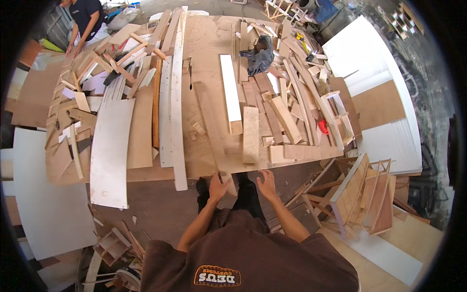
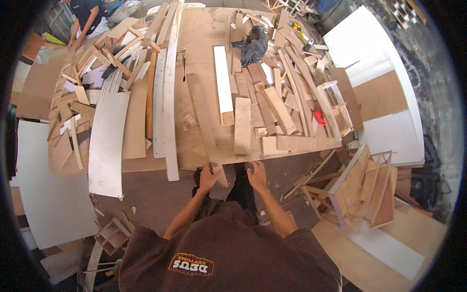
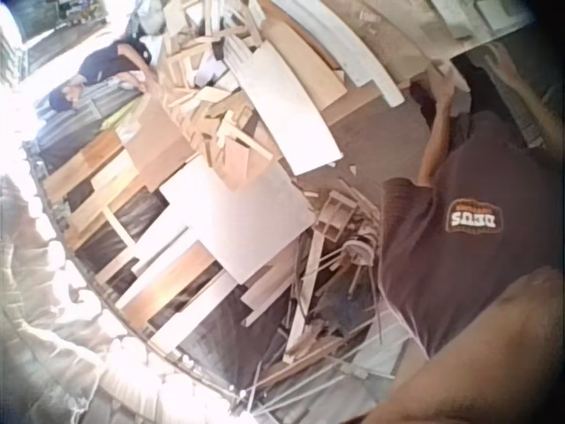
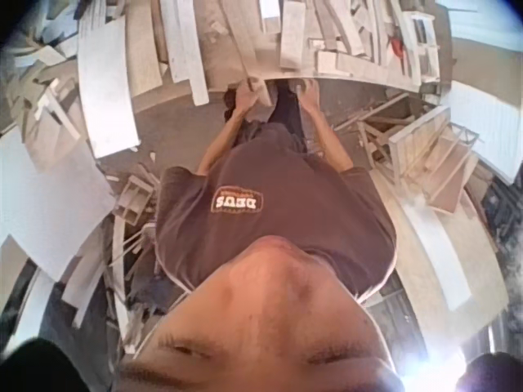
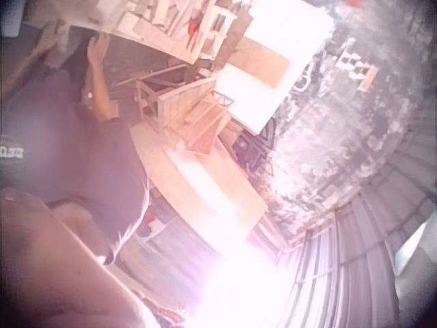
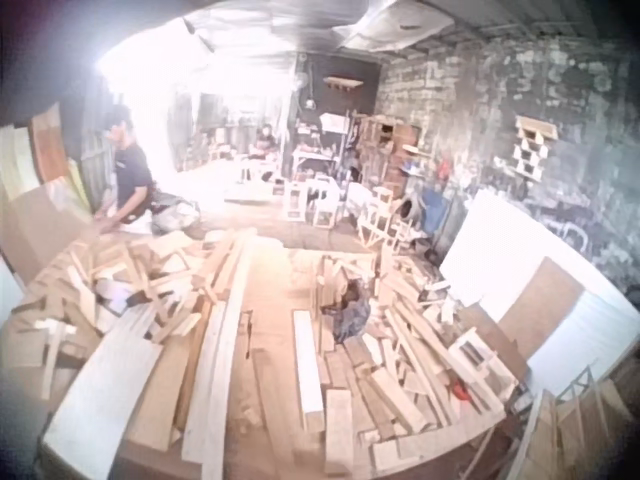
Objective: The person organizes wood pieces on a workbench and then uses a hammer to drive a nail into two joined wood components.
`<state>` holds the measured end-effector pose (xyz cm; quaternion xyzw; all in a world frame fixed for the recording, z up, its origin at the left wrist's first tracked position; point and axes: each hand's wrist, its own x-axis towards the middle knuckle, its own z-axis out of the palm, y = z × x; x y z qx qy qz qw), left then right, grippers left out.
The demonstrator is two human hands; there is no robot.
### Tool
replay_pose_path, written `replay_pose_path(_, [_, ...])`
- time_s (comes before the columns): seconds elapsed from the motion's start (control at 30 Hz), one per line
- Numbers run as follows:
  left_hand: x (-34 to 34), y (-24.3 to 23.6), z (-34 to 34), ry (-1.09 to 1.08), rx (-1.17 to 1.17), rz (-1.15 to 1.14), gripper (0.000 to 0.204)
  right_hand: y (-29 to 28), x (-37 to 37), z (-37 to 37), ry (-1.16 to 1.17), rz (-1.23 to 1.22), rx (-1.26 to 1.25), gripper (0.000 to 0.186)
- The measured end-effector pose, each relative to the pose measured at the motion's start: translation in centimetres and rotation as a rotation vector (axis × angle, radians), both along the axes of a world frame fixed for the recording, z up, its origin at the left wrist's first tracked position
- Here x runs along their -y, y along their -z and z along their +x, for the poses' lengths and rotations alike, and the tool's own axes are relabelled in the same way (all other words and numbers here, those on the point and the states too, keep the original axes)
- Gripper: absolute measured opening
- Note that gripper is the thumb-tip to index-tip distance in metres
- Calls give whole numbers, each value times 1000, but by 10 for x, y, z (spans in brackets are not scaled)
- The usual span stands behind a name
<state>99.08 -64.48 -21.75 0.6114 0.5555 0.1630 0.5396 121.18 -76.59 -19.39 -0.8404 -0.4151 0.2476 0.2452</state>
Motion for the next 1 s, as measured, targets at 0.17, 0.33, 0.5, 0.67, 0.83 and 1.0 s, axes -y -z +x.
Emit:
replay_pose_path(0.17, [-10, -21, 46, -31, -352, 34, 67, 1, -28, 47, -101, 77, -46, 36])
replay_pose_path(0.33, [-11, -33, 54, -171, -460, 61, 71, 3, -83, 54, -382, 94, -191, 36])
replay_pose_path(0.5, [-7, -44, 18, -280, -564, 159, 58, 25, -125, 32, -630, 61, -207, 53])
replay_pose_path(0.67, [-9, -45, -16, -168, -616, 210, 54, 0, -154, -28, -837, -61, -95, 81])
replay_pose_path(0.83, [-15, -39, -29, -130, -617, 286, 55, 12, -139, -70, -658, -82, 77, 83])
replay_pose_path(1.0, [-19, -43, -26, -131, -649, 242, 63, 35, -135, -64, -545, -34, 155, 69])
